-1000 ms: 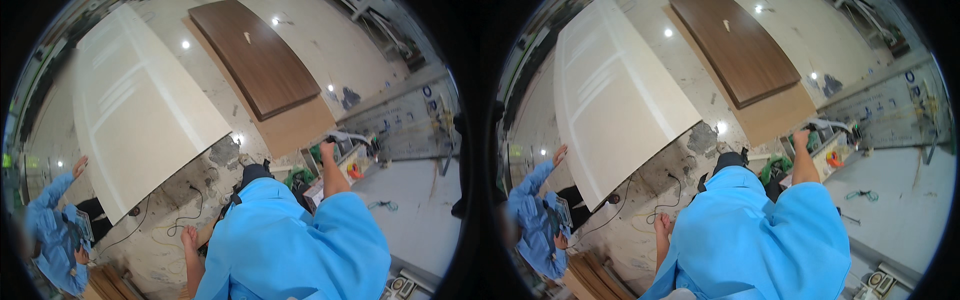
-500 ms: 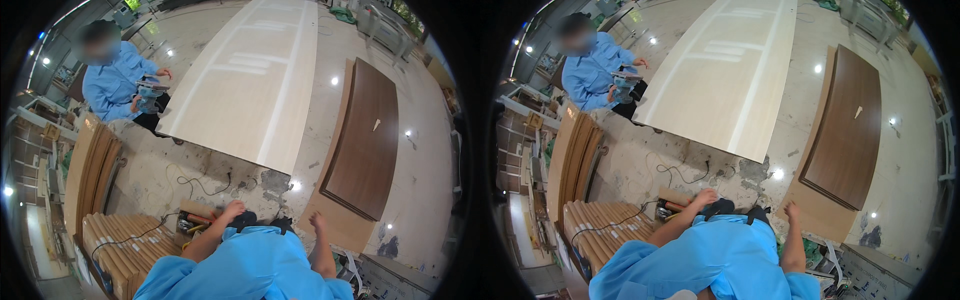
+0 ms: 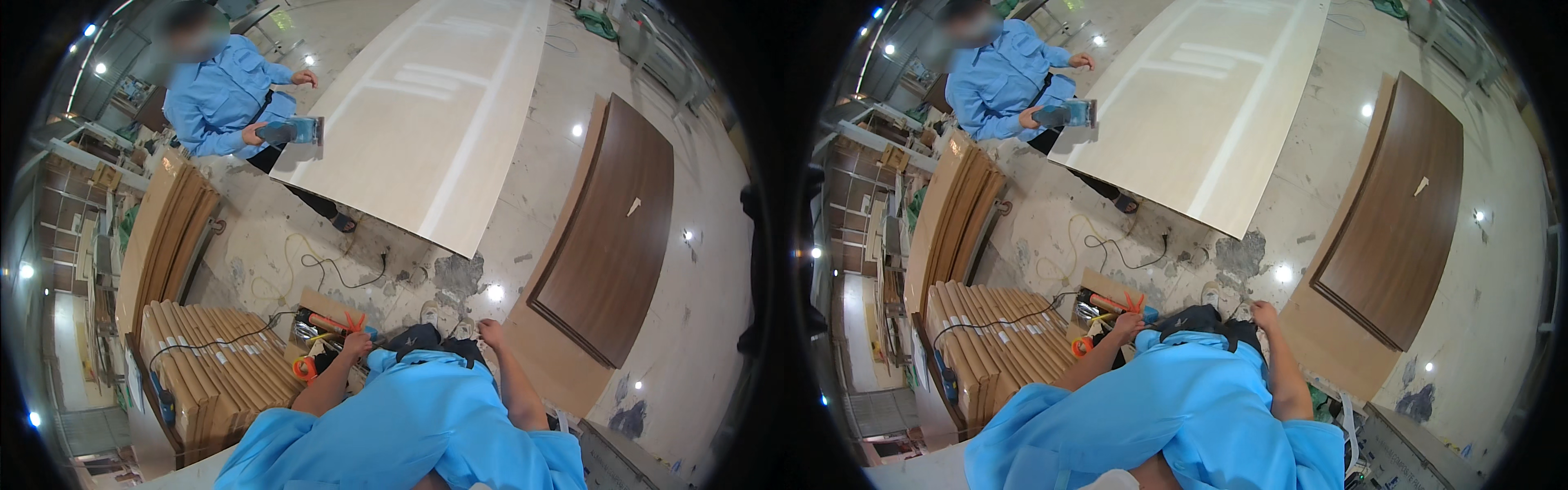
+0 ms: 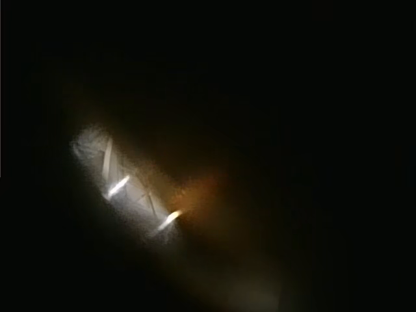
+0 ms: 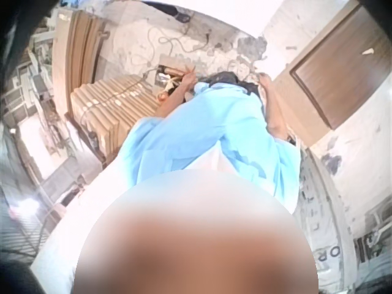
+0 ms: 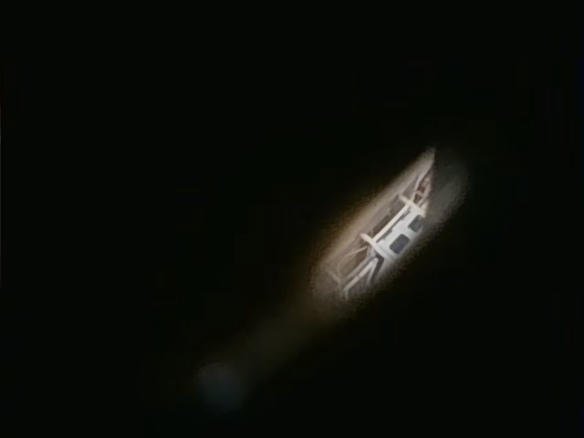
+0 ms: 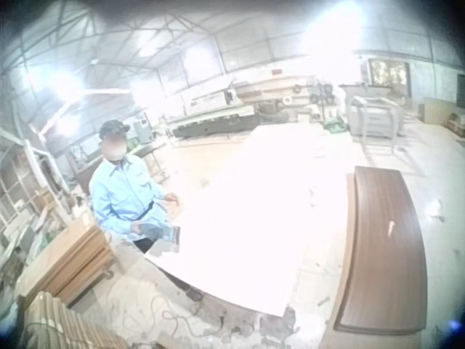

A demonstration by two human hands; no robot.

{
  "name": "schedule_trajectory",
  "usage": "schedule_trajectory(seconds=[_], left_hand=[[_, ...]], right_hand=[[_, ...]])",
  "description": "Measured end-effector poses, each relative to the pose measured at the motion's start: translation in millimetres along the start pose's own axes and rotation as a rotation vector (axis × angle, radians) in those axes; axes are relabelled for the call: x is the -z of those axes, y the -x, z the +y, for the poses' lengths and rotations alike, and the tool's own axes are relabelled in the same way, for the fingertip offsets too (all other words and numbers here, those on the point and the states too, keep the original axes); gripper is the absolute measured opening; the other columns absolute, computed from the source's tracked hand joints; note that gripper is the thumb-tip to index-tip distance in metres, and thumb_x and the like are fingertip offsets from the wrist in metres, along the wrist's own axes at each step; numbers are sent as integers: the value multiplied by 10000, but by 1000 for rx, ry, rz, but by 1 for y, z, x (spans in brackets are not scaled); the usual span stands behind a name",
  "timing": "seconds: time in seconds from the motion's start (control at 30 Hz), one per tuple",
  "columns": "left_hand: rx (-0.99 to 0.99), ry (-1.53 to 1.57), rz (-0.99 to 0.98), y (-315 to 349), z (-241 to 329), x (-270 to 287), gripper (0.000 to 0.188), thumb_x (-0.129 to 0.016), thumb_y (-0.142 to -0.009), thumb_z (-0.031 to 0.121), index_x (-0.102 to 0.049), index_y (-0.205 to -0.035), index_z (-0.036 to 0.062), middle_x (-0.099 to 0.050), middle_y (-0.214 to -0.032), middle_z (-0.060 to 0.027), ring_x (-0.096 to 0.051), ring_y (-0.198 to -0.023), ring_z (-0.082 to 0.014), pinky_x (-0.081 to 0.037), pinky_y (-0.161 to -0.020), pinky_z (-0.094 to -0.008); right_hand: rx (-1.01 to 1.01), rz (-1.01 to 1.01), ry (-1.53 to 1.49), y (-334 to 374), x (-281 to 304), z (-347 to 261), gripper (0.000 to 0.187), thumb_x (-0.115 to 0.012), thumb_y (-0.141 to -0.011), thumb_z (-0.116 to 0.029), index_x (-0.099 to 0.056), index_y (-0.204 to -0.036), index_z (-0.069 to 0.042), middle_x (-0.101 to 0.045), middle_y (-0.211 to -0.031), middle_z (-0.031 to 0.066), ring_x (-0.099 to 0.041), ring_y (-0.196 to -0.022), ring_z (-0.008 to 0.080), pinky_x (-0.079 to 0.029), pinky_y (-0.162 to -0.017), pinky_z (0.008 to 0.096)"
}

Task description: The person mixes brown paint in a small container using a stick, then adds white paint from another container and continues stirring. The person then moves to a workbench and positions a large white panel with another person.

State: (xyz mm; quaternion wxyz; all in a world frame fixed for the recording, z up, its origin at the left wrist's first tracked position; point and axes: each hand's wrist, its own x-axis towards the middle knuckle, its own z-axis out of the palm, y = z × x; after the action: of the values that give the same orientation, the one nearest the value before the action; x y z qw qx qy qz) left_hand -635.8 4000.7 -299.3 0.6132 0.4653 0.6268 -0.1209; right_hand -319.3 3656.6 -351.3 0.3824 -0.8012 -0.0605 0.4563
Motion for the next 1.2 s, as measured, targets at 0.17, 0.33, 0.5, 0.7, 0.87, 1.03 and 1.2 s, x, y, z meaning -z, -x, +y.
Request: schedule_trajectory(seconds=[0.17, 0.33, 0.5, 0.7, 0.87, 1.03, 1.2], left_hand=[[-232, -576, -202, -30, -10, 3, 202, -641, -1068, 234, -698, -1048, 42, -688, -924, -80, -659, -809, -202, -548, -716, -383], [-1121, -1459, -256, -61, 46, -61, 214, -682, -997, 208, -723, -853, 55, -672, -787, -89, -670, -775, -213, -510, -643, -362], [-325, -298, -404, -25, 132, -140, 286, -668, -1049, 323, -698, -1171, 66, -736, -1036, -75, -699, -912, -160, -555, -732, -325], [-384, -133, -372, -4, 161, -158, 198, -724, -998, 197, -699, -1073, 15, -713, -902, -72, -661, -740, -146, -540, -653, -323], [-392, -361, -303, -54, 96, -121, 253, -706, -987, 271, -735, -1101, 47, -747, -909, -100, -704, -751, -225, -566, -676, -377], [-802, -967, -197, -88, 25, -49, 269, -674, -929, 325, -773, -923, 75, -773, -965, -151, -747, -855, -334, -596, -767, -468], [-548, -884, -128, -74, -12, -19, 299, -667, -923, 340, -767, -882, 62, -770, -929, -164, -744, -906, -356, -579, -770, -493]], right_hand=[[-337, 384, -560, 67, 46, 140, 262, -609, -1040, -244, -681, -1162, -23, -674, -779, 104, -687, -656, 243, -534, -550, 359], [-371, 533, -695, 142, 56, 235, 180, -602, -986, -199, -623, -1030, -25, -650, -758, 149, -635, -559, 279, -471, -462, 398], [-551, 534, -761, 144, 26, 227, 237, -604, -998, -216, -650, -1134, -27, -688, -840, 173, -670, -654, 298, -509, -547, 414], [-172, 181, 170, 89, -15, 143, 317, -601, -1025, -245, -675, -1252, -38, -740, -953, 195, -723, -801, 311, -570, -679, 423], [-178, 151, -115, 65, 10, 89, 389, -594, -1046, -270, -684, -1344, -37, -772, -1054, 212, -759, -901, 314, -612, -768, 425], [-338, 297, -496, 60, 57, 76, 440, -576, -1057, -290, -650, -1361, 20, -753, -1149, 235, -757, -898, 294, -622, -778, 410], [-299, 281, -506, 53, 74, 65, 438, -575, -1059, -282, -643, -1346, 42, -748, -1136, 228, -755, -891, 292, -626, -781, 408]])
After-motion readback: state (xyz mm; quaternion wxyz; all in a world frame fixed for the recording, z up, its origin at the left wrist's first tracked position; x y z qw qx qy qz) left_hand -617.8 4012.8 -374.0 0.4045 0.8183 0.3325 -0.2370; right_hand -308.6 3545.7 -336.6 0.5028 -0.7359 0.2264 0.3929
